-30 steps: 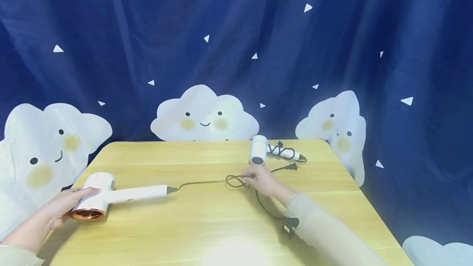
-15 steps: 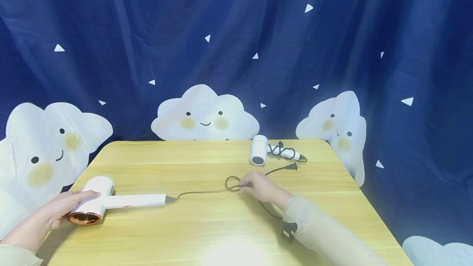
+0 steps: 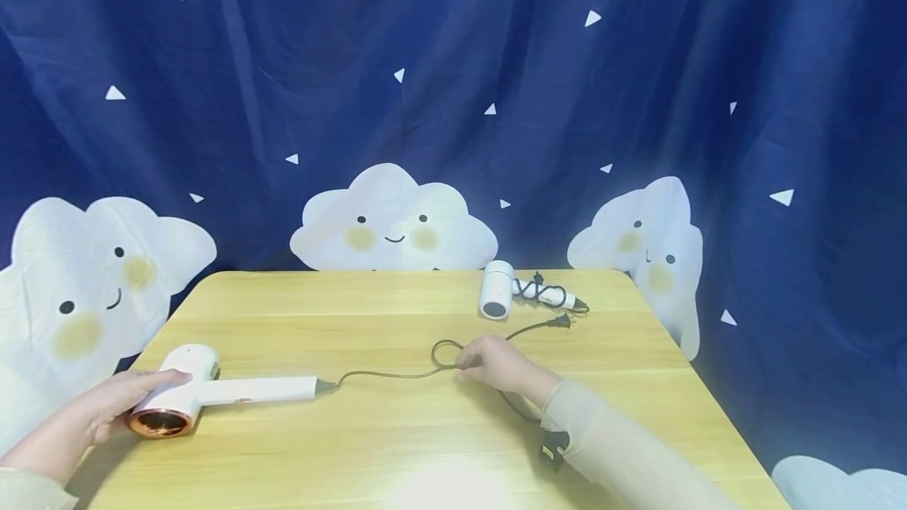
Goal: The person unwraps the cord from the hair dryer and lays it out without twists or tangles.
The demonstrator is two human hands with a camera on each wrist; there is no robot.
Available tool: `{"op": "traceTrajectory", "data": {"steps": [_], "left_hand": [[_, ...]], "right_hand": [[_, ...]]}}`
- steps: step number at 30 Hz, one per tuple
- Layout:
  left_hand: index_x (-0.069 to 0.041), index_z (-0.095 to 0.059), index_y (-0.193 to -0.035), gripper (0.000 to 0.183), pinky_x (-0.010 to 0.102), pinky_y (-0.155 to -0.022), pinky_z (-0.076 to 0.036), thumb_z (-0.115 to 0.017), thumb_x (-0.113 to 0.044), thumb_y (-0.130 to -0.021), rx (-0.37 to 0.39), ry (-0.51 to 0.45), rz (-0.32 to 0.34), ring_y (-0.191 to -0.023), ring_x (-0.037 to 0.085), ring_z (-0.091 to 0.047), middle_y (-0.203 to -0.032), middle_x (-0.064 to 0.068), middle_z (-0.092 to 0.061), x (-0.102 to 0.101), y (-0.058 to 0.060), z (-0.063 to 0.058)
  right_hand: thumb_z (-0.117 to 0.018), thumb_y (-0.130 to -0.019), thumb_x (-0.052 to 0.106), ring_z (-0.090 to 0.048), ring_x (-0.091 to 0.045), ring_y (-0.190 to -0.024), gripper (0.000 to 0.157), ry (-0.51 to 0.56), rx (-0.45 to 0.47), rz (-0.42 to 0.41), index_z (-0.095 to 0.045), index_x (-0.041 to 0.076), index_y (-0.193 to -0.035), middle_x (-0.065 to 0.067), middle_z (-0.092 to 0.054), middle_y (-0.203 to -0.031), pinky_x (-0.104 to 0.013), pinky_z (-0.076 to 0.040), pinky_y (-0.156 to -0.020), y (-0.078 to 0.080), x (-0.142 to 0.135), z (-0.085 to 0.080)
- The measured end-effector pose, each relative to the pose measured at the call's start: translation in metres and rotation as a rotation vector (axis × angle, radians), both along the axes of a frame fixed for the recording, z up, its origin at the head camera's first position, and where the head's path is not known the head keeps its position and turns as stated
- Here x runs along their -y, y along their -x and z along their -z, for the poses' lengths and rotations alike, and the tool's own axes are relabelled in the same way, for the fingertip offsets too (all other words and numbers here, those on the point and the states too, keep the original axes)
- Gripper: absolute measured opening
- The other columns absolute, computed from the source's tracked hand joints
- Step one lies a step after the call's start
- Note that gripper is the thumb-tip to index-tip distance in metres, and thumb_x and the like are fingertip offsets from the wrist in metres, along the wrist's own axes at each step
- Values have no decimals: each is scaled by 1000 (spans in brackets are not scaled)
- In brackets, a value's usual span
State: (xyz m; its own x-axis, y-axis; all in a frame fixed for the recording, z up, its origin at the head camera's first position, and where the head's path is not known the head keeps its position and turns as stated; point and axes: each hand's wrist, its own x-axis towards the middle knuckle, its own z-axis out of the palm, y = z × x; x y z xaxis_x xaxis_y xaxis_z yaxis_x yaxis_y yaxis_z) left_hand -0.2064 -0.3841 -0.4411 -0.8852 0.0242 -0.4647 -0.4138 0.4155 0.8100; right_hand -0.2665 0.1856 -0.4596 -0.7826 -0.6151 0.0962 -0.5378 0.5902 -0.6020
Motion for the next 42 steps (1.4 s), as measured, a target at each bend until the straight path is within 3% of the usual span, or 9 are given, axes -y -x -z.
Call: {"op": "traceTrajectory", "data": {"steps": [5,12,20,29,37,42], "left_hand": [[20,-50,-115,63,34,-73,-57,-54,-41,-98,3,52,-1,-78,21,-67,-86,7,-67,-1,1,-1],[19,-51,-111,58,36,-72,-59,-52,-38,-99,15,24,-8,-75,21,-68,-83,7,-66,-2,3,0],[19,-54,-110,59,35,-69,-59,-54,-39,-98,-12,92,9,-73,20,-67,-82,6,-66,-4,2,-5],[28,-44,-121,70,36,-70,-59,-57,-36,-96,-33,107,22,-76,20,-67,-85,8,-67,-3,4,-4],[29,-44,-121,71,34,-73,-58,-55,-37,-98,-45,131,62,-79,19,-66,-86,6,-69,-3,4,-6],[30,-41,-124,74,35,-73,-58,-56,-38,-97,-34,120,55,-79,20,-66,-86,7,-68,-3,3,-6]], "right_hand": [[-79,-84,7,-64,-6,-78,14,3,12,-12,-75,2,-96,-1,-72,-89,-25,-55,-74,-2,0,-1],[-77,-85,6,-65,-8,-83,16,-16,6,-26,-74,0,-100,-4,-73,-94,-30,-56,-78,-5,-2,-2],[-76,-87,5,-66,-12,-87,15,-28,-17,-33,-75,1,-101,-3,-72,-96,-33,-56,-81,-6,-2,1],[-76,-86,5,-66,-11,-87,16,-22,-24,-54,-75,1,-102,-2,-72,-95,-29,-56,-81,-6,-2,3],[-74,-89,8,-67,-16,-93,14,-53,-15,-21,-75,5,-103,-2,-73,-99,-32,-55,-85,-7,-7,-1],[-74,-89,9,-68,-15,-91,14,-52,8,-16,-74,5,-103,-2,-73,-98,-30,-56,-81,-9,-10,-3]]}}
